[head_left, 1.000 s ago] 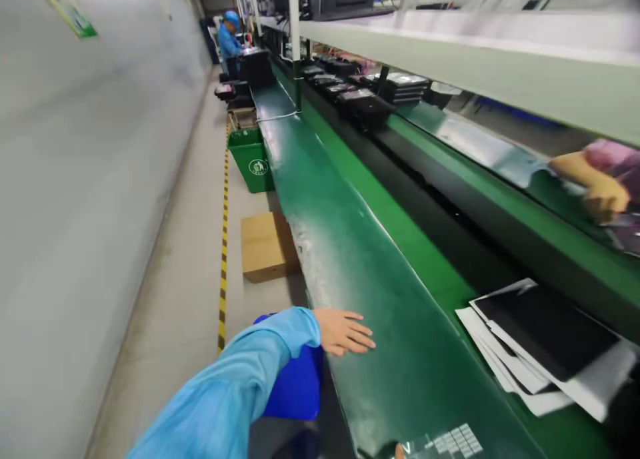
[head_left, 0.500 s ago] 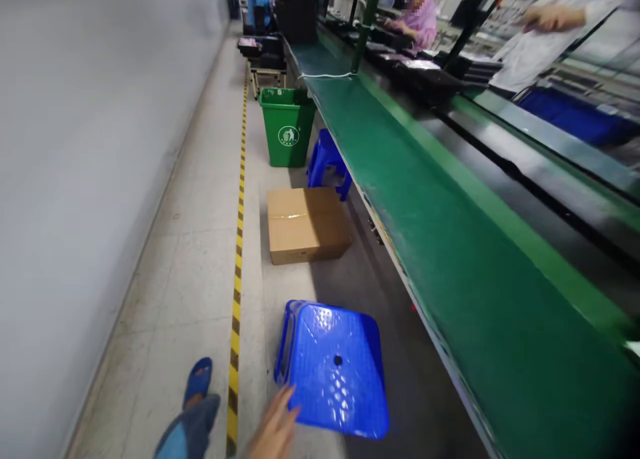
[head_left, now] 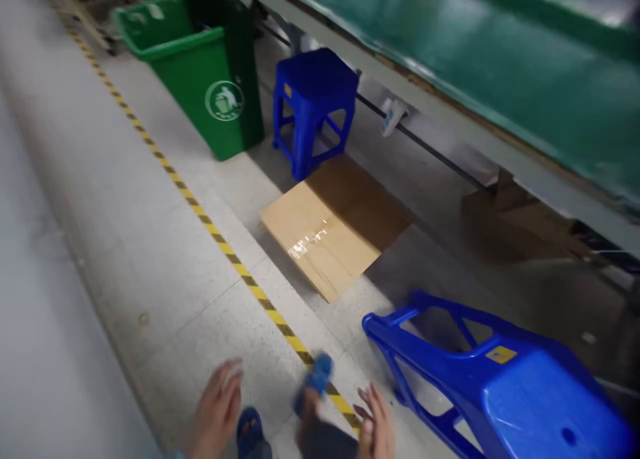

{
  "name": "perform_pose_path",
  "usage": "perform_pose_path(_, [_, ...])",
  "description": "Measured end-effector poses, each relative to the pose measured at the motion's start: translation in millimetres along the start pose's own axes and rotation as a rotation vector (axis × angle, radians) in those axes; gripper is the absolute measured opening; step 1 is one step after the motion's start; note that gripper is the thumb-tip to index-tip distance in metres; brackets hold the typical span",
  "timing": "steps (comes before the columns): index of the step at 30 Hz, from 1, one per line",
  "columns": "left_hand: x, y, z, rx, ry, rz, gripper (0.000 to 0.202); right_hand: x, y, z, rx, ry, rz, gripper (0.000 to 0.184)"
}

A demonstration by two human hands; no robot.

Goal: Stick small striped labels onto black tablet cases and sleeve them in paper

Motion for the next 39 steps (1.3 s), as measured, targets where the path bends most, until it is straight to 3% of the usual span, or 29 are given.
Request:
perform_pose_path(2, [97,-24.6,-60,0.025,-0.104,-0.049,0.028,7,-83,13,0.211,-0.238,-0.009,0.044])
perform_pose_path(4, [204,-62.9,-101,0.080,-0.133,-0.092,0.032,36,-158,23,0.548,-0.457,-0.037,0.045])
perform_pose_path(6, [303,-107.3,-114,0.130,-0.198,-0.158,0.036,83,-207,34,0.683,-0.527,0.096,0.047])
perform_pose_path(8, [382,-143.1,-117,0.197,-0.214,-0.193,0.043,128,-249,46,0.805,-0.563,0.222,0.048])
perform_pose_path(11, [452,-181.3,-117,0.287,-0.160,-0.240,0.054,166,-293,61,0.912,-0.619,0.374,0.048])
perform_pose_path(14, [473,-206.8,-123,0.360,-0.013,-0.298,0.053,173,-311,68,0.900,-0.705,0.442,0.048])
perform_pose_path(17, [470,-217.9,-129,0.410,0.102,-0.367,0.047,168,-304,63,0.798,-0.772,0.507,0.047])
perform_pose_path(21, [468,-223.6,-134,0.412,0.113,-0.426,0.035,174,-294,44,0.657,-0.753,0.619,0.037])
perform_pose_path(23, [471,-226.9,-137,0.400,0.102,-0.425,0.032,192,-294,34,0.596,-0.691,0.679,0.034])
perform_pose_path(26, [472,-232.3,-142,0.387,0.089,-0.423,0.032,239,-293,25,0.483,-0.567,0.737,0.029])
perform_pose_path(30, [467,-237.2,-148,0.409,0.120,-0.445,0.033,314,-286,27,0.286,-0.413,0.680,0.022])
perform_pose_path(32, [464,-237.9,-149,0.427,0.140,-0.461,0.034,338,-286,33,0.199,-0.361,0.604,0.020])
perform_pose_path(35, [463,-237.3,-150,0.446,0.166,-0.486,0.036,349,-292,40,0.092,-0.298,0.511,0.019])
perform_pose_path(39, [463,-235.2,-149,0.466,0.178,-0.506,0.037,334,-302,37,-0.001,-0.221,0.468,0.023])
Point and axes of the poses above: each hand's wrist, its own x-axis towards the middle knuckle, its own y-axis out of the back of the hand, z = x × y, the point moved 8 cm from there along x, towards the middle knuckle, and after that the axes turned 14 degrees about x, right-handed, at the moved point
